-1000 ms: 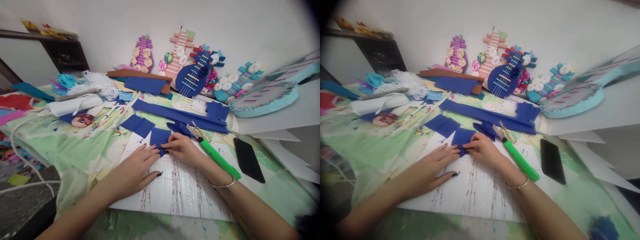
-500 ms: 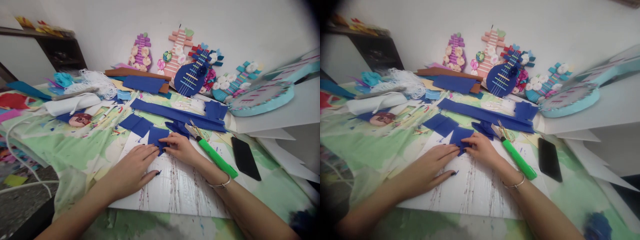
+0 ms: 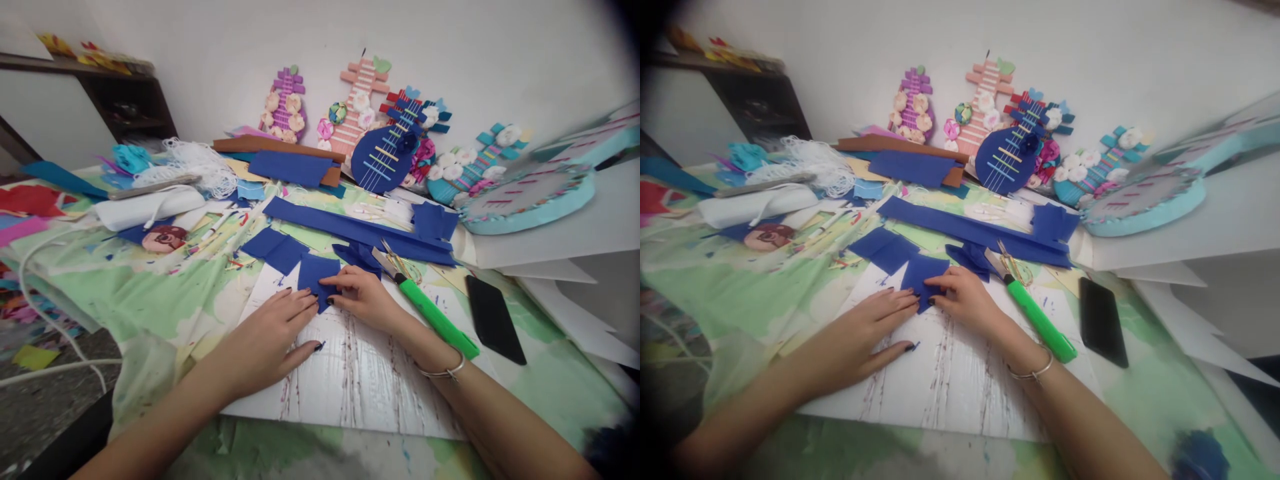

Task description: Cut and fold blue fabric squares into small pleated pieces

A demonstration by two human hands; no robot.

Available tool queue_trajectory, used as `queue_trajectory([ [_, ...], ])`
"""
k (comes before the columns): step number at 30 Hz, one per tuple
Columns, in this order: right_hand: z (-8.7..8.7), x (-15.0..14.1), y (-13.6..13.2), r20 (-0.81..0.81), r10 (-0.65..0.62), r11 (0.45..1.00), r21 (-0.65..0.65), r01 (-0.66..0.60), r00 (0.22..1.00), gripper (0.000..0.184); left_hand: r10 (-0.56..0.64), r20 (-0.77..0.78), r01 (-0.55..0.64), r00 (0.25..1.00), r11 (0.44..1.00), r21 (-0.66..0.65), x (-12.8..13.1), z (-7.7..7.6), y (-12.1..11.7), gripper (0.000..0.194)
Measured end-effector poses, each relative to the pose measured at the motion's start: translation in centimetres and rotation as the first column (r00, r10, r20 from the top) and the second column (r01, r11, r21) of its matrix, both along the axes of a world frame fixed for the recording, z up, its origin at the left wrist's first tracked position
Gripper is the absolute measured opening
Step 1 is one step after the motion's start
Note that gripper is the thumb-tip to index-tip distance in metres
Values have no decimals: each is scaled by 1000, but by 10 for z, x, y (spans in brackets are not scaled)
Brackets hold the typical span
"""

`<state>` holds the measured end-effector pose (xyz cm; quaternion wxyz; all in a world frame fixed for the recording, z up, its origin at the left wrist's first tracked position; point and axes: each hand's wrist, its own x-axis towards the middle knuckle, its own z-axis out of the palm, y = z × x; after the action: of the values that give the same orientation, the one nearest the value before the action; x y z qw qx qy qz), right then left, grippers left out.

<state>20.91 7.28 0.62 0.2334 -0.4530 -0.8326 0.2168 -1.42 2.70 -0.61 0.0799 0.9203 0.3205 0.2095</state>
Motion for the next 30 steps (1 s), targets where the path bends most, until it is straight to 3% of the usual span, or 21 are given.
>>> queue_trajectory([
  [9,-4,4,0,-44,44,994,101,-39,998,33,-9,-18,10,1000,1000,21,1,3,0,43],
  [17,-5,3,-1,-108,173,956,259,-141,979,20,1,-62,2,998,999,45,0,5,-1,46],
  [30,0,3,-4,26,176,949,259,-177,984,19,18,-64,-14,998,998,57,-5,4,1,42],
])
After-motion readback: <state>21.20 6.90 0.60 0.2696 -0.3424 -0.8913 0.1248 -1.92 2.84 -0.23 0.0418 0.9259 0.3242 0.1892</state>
